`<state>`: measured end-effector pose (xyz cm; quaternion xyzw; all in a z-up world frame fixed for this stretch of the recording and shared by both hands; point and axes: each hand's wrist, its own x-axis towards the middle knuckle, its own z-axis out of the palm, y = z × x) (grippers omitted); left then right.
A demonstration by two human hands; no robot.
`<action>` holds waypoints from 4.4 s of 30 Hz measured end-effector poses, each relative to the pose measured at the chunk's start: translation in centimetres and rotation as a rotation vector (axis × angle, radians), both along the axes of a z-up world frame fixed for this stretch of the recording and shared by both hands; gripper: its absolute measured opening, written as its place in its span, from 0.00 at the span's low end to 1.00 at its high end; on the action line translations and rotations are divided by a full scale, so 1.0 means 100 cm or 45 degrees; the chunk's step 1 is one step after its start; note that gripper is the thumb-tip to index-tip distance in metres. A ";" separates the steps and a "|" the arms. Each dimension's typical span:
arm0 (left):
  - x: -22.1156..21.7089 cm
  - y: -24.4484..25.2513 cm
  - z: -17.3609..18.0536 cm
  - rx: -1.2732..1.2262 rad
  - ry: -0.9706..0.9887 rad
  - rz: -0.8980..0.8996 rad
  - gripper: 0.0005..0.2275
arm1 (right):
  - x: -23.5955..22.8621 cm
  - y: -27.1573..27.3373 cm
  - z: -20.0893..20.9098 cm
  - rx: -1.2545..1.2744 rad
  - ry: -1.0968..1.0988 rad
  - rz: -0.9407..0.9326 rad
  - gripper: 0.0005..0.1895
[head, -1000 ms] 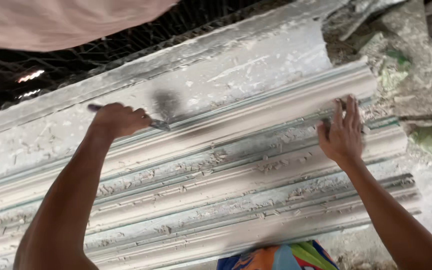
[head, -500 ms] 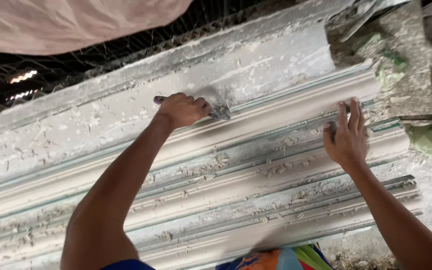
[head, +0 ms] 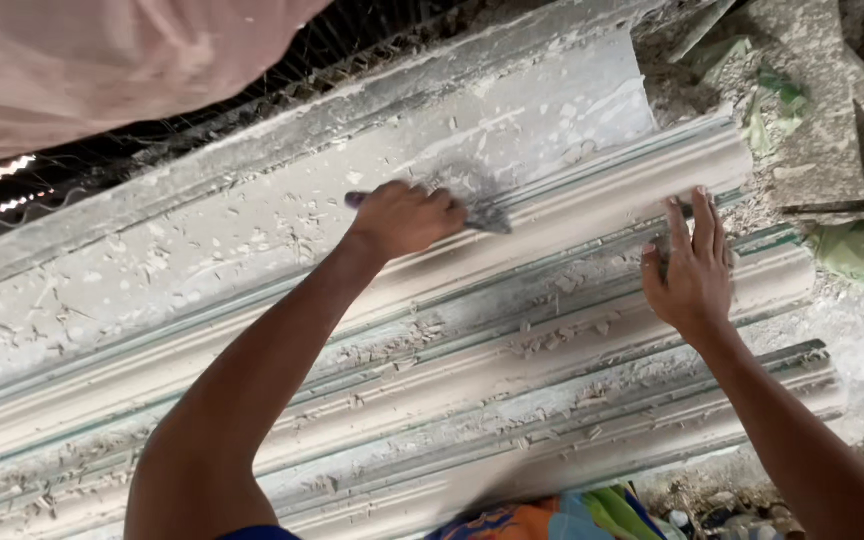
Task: The person uses a small scraper to remove dried white residue from the grooves of several long white mouldings laid on a workbench. The person repeatedly scrapes along the length of each piece, clearing debris from the channels.
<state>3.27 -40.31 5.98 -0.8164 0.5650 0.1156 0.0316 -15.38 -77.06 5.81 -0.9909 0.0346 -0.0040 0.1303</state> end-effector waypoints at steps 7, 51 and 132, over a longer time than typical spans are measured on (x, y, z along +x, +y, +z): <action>-0.015 0.126 0.012 0.365 0.141 0.166 0.16 | 0.007 0.003 0.002 0.024 0.063 -0.016 0.34; 0.072 -0.330 -0.022 0.110 -0.359 0.045 0.11 | 0.005 -0.005 -0.003 0.099 0.049 -0.028 0.36; -0.435 1.381 0.108 -0.888 -0.009 2.125 0.21 | -0.156 1.569 0.071 0.201 0.576 0.893 0.28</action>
